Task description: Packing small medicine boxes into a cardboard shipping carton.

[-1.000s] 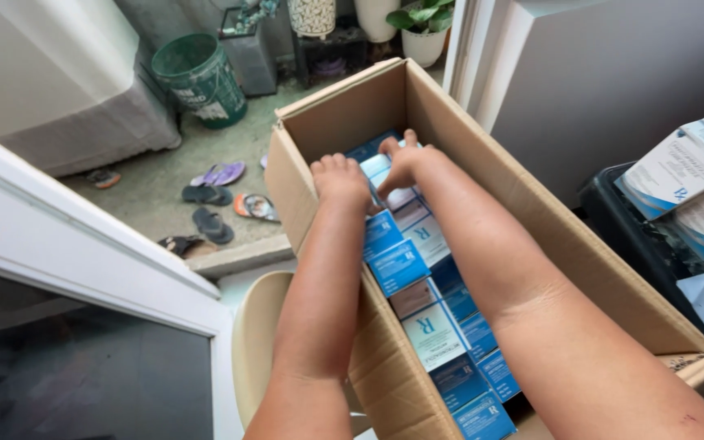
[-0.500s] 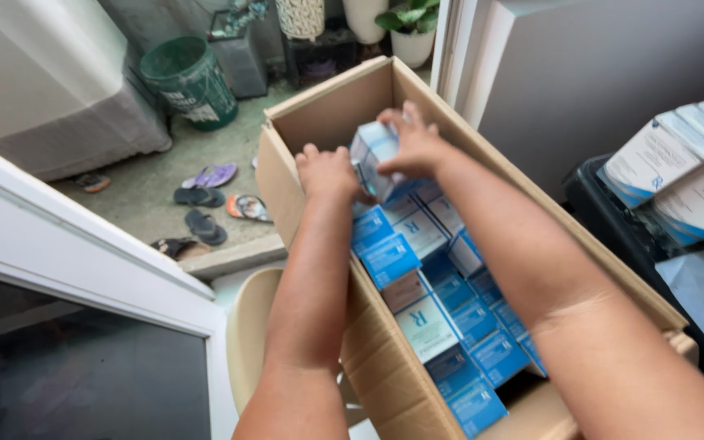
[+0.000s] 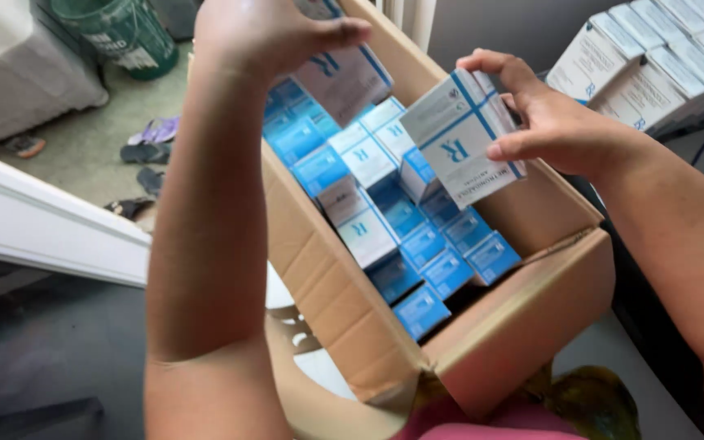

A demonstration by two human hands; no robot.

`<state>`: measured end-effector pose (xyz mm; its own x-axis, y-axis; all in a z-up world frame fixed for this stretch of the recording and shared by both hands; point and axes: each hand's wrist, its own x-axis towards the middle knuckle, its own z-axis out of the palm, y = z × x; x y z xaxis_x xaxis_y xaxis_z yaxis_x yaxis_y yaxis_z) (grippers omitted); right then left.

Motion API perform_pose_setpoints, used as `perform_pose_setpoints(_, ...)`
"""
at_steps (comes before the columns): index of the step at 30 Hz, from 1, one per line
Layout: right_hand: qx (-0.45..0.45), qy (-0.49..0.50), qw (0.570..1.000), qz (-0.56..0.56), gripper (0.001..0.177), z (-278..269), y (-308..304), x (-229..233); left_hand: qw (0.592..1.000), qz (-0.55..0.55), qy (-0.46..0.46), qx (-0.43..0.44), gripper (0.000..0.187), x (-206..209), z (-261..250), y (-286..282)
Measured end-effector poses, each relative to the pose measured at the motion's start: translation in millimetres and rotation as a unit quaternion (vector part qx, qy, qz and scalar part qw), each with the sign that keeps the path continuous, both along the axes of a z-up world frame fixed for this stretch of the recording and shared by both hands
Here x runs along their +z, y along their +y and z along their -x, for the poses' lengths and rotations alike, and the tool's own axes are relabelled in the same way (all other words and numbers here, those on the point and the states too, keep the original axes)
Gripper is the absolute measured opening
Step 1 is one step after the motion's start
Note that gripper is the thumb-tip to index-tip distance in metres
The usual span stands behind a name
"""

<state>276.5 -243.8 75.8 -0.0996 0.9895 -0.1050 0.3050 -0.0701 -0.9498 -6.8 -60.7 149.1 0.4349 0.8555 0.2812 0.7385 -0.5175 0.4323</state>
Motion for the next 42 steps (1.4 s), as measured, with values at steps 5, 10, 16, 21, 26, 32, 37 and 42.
perform_pose_setpoints(5,0.070,-0.153,0.984,-0.067,0.110,12,-49,-16,0.957,0.173,0.203,-0.113,0.080,-34,-25,-50)
perform_pose_setpoints(10,0.145,-0.440,0.886,-0.021,0.087,40,-84,-36,0.884,0.236,0.319,-0.247,0.083,-147,-48,-76)
perform_pose_setpoints(16,0.143,-0.455,0.877,-0.051,0.060,26,-127,4,0.797,0.265,0.383,-0.384,0.059,-188,-67,-92)
perform_pose_setpoints(21,-0.005,-0.345,0.932,-0.115,0.060,-33,-185,31,0.766,0.153,0.543,-0.309,0.089,-131,-64,-150)
perform_pose_setpoints(26,-0.085,-0.346,0.934,-0.016,0.059,-88,-241,-10,0.849,0.076,0.419,-0.313,0.123,-111,-76,-174)
perform_pose_setpoints(32,-0.112,-0.340,0.931,0.074,0.056,-89,-269,-6,0.820,0.067,0.383,-0.420,0.095,-123,-76,-159)
perform_pose_setpoints(37,-0.124,-0.325,0.934,0.084,0.057,-89,-284,10,0.855,0.063,0.298,-0.421,0.078,-31,-110,-173)
perform_pose_setpoints(42,-0.172,-0.234,0.944,-0.155,0.076,-103,-306,21,0.810,0.018,0.242,-0.534,0.075,30,-207,-240)
